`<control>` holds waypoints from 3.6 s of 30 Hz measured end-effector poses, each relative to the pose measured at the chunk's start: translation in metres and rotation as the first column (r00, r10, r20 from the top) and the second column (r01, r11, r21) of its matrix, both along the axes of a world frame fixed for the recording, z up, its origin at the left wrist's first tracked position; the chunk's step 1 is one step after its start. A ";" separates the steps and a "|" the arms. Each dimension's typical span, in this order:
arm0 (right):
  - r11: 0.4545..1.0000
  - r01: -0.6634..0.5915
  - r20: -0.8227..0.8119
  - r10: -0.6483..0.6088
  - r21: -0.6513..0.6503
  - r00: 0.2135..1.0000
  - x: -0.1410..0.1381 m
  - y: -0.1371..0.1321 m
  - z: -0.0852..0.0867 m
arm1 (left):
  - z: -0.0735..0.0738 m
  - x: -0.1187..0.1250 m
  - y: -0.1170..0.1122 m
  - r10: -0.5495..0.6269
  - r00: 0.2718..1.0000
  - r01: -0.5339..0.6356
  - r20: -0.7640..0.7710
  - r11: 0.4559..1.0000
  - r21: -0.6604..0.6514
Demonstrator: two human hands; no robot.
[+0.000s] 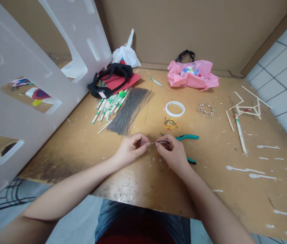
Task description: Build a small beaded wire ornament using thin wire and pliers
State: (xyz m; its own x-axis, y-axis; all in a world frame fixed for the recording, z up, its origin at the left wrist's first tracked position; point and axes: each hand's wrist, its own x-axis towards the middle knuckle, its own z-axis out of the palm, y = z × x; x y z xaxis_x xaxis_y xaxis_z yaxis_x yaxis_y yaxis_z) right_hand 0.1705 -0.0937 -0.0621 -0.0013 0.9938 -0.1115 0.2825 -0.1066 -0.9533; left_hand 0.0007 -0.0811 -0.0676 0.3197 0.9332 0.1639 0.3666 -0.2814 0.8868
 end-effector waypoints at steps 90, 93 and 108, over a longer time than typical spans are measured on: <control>0.879 -0.470 0.992 0.120 -0.084 0.047 0.088 -0.002 0.002 | -0.005 -0.001 0.017 0.032 0.881 0.173 0.472 0.907 -0.384; 0.919 -0.379 0.980 0.167 -0.114 0.109 0.095 0.002 0.013 | -0.006 0.000 0.014 -0.026 0.909 0.151 0.415 0.950 -0.272; 0.587 -0.498 -0.254 0.451 -0.638 0.856 0.079 -0.028 0.078 | -0.016 0.002 0.005 -0.065 0.988 0.056 0.141 0.996 0.066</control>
